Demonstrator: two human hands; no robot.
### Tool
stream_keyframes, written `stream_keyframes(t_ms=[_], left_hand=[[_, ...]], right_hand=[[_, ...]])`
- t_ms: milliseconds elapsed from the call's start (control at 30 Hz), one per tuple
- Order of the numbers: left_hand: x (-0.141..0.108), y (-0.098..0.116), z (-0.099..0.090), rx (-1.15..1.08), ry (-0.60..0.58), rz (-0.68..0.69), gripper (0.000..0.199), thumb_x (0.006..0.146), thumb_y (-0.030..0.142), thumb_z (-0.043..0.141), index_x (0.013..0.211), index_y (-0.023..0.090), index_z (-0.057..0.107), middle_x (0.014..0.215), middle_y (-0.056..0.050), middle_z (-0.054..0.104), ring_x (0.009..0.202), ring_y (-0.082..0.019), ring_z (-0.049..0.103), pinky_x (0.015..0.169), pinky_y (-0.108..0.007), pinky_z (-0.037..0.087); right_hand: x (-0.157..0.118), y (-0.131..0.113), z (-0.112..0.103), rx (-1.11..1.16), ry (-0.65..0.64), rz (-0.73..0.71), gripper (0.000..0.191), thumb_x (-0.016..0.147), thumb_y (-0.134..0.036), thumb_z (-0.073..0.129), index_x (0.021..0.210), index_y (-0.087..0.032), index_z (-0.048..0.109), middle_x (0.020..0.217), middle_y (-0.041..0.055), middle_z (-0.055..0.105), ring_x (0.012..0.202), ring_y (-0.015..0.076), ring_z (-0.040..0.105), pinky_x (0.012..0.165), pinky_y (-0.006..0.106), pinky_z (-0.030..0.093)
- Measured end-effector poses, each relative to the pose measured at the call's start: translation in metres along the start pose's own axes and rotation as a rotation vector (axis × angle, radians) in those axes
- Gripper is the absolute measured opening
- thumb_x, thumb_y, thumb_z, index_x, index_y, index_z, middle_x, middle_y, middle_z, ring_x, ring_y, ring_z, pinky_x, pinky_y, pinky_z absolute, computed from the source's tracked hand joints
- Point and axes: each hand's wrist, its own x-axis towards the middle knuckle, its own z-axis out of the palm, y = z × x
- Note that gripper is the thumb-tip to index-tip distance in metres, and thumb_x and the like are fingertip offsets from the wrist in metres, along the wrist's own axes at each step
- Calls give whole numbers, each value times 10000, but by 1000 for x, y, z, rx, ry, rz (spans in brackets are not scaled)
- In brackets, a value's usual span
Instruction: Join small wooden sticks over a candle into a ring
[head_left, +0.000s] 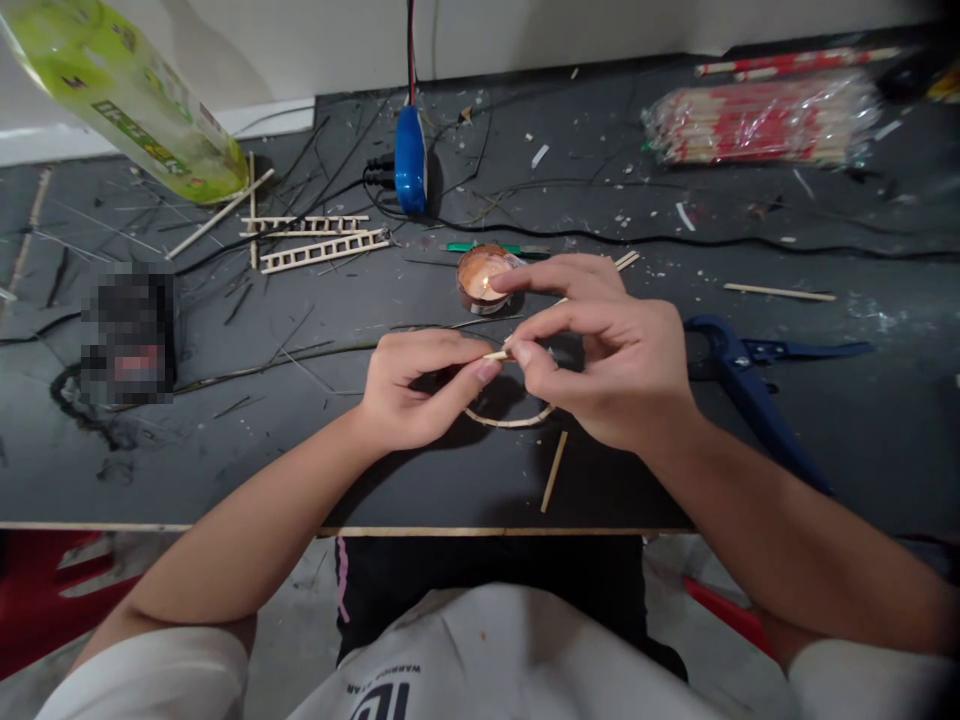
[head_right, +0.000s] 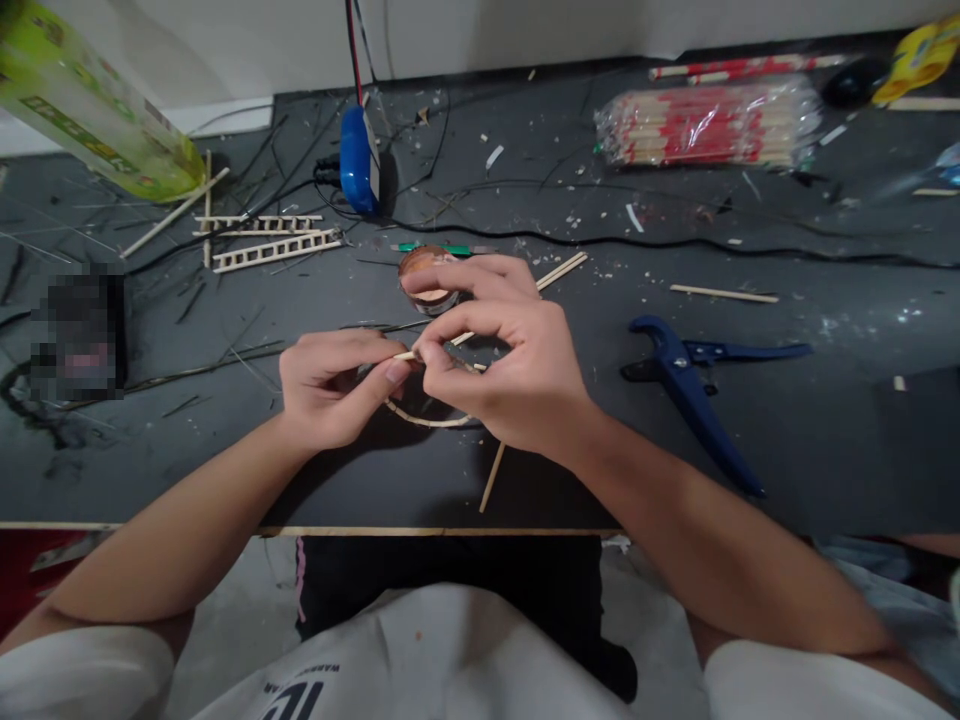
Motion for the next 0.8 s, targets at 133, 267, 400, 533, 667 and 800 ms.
stream_keyframes(t_ms=[133,267,400,533,667,800], left_hand=[[-1,0,0,-79,6,-29,80,924,171,721,912,155,798,739,-66,766,608,-120,658,622,-238,525],[-4,-1,2,-106,45,-106,94,929,206,733,907,156,809,714,-57,759,570,-110,620,587,-236,506],[-6,-2,4,-137,67,-185,142,940,269,734,903,161,818,736,-71,772,564,-117,617,567,-250,503],[-6,-2,6,-165,81,-226,157,936,289,738,898,159,819,764,-83,784,577,-124,629,558,-253,501],[-6,-2,6,-153,80,-192,131,922,253,745,876,150,811,737,-73,772,551,-109,601,550,-245,485],[-6,-2,6,-124,83,-160,116,921,230,736,863,151,799,703,-62,752,549,-109,594,554,-244,485]], right_hand=[[2,6,2,111,-31,33,183,811,-120,688,744,-283,738,1162,-20,781,1186,270,700,1077,501,550],[-1,3,1,-74,61,-61,155,818,-160,718,795,-309,752,1184,-2,767,1171,293,686,1070,532,546],[-6,0,-1,-339,102,-235,208,791,-213,770,934,-364,767,1254,-17,738,1209,327,628,1087,550,516],[-8,2,-1,-348,112,-255,224,799,-211,761,954,-371,757,1216,-16,747,1165,313,640,1063,535,524],[-8,1,0,-305,92,-206,206,800,-218,760,941,-369,757,1223,-9,742,1160,316,655,1076,542,512],[-7,-3,-1,-329,68,-173,207,805,-206,748,914,-381,744,1236,-23,735,1169,323,651,1089,561,495]])
